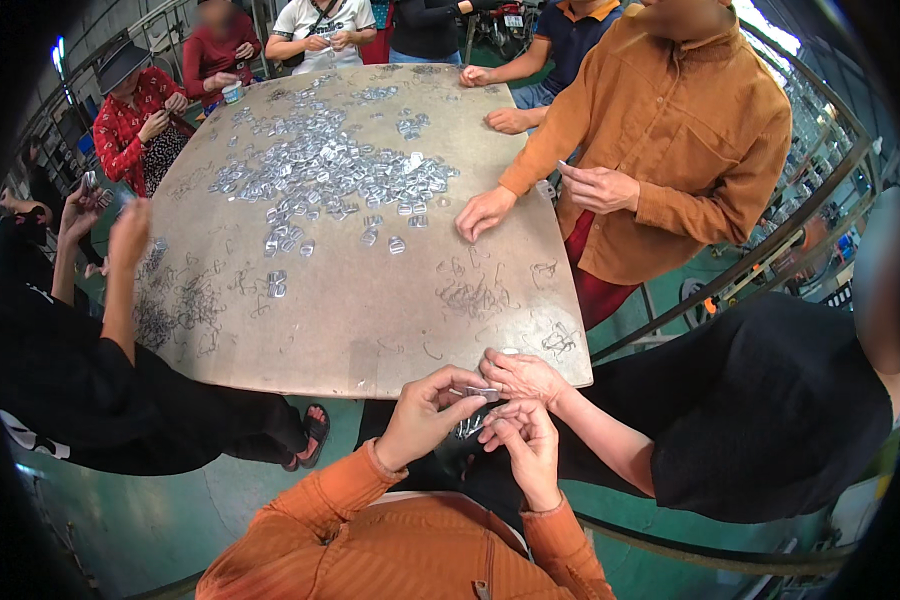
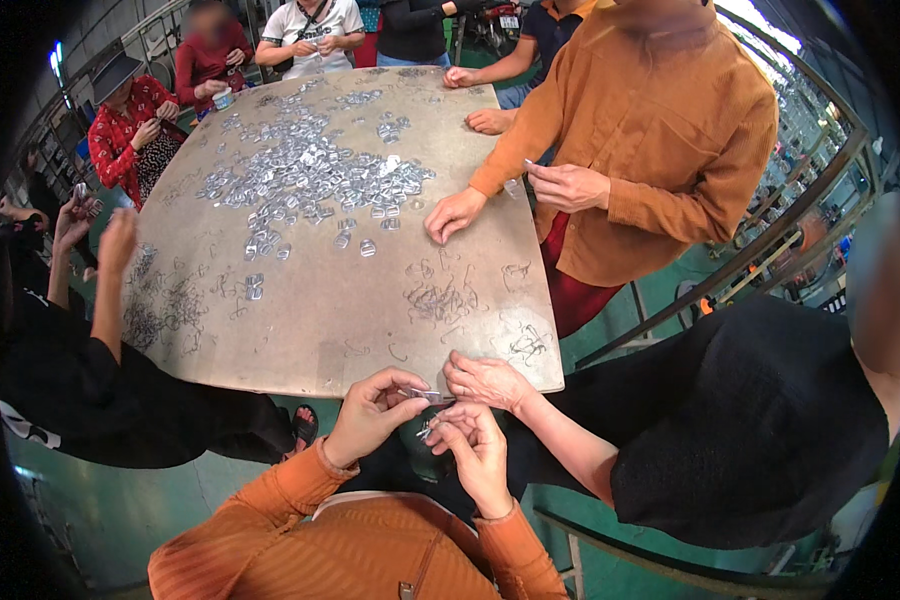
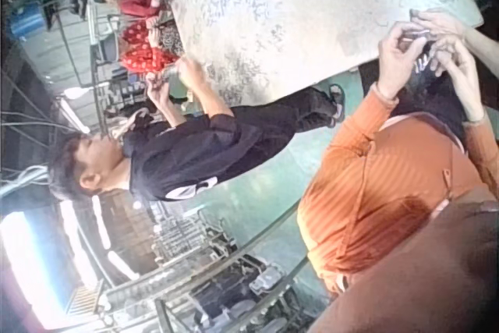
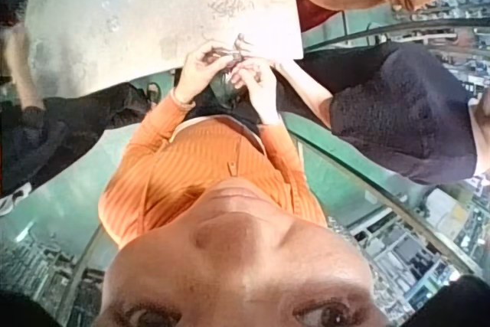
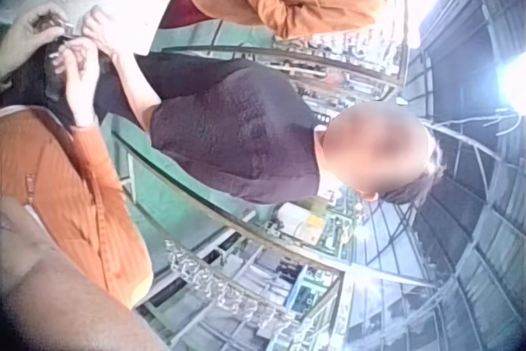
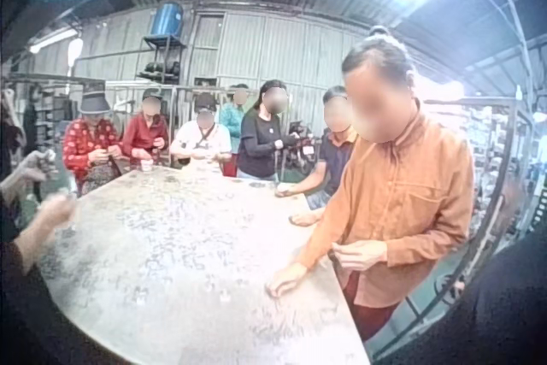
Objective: The person threads small metal clips onto a metal wire ring by hand and then hangs the assembled chain onto a metal rack in a workshop area.
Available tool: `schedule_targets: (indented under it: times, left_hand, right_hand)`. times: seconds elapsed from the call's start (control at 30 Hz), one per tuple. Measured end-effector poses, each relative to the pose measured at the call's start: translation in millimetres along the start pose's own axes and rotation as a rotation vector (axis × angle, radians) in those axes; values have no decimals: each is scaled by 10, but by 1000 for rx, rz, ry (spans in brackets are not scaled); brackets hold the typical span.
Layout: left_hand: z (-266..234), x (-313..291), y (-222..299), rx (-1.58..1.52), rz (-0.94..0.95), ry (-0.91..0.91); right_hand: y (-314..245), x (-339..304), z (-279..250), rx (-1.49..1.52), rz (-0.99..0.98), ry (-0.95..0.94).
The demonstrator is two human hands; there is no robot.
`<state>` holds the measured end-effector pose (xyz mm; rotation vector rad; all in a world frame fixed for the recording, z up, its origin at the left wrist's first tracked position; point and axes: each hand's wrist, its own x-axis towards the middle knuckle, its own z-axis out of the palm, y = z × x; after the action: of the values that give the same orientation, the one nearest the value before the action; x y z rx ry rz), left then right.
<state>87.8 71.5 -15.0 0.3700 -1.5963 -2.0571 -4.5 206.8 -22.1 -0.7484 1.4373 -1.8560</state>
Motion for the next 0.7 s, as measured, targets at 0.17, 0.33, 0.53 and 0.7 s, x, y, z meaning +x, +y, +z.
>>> schedule_targets:
  times: [0.17, 0.33, 0.53, 0.7]
  left_hand:
    - [68, -44, 69, 158, 11, -20]
    - [60, -114, 123, 172, -8, 26]
    - [-10, -97, 13, 276, 32, 10]
    - [-111, -140, -153, 327, 80, 50]
  right_hand:
    - [21, 33, 25, -8, -5, 50]
    - [77, 34, 87, 45, 5, 31]
    - [248, 5, 12, 0, 37, 28]
    - [189, 245, -147, -153, 64, 18]
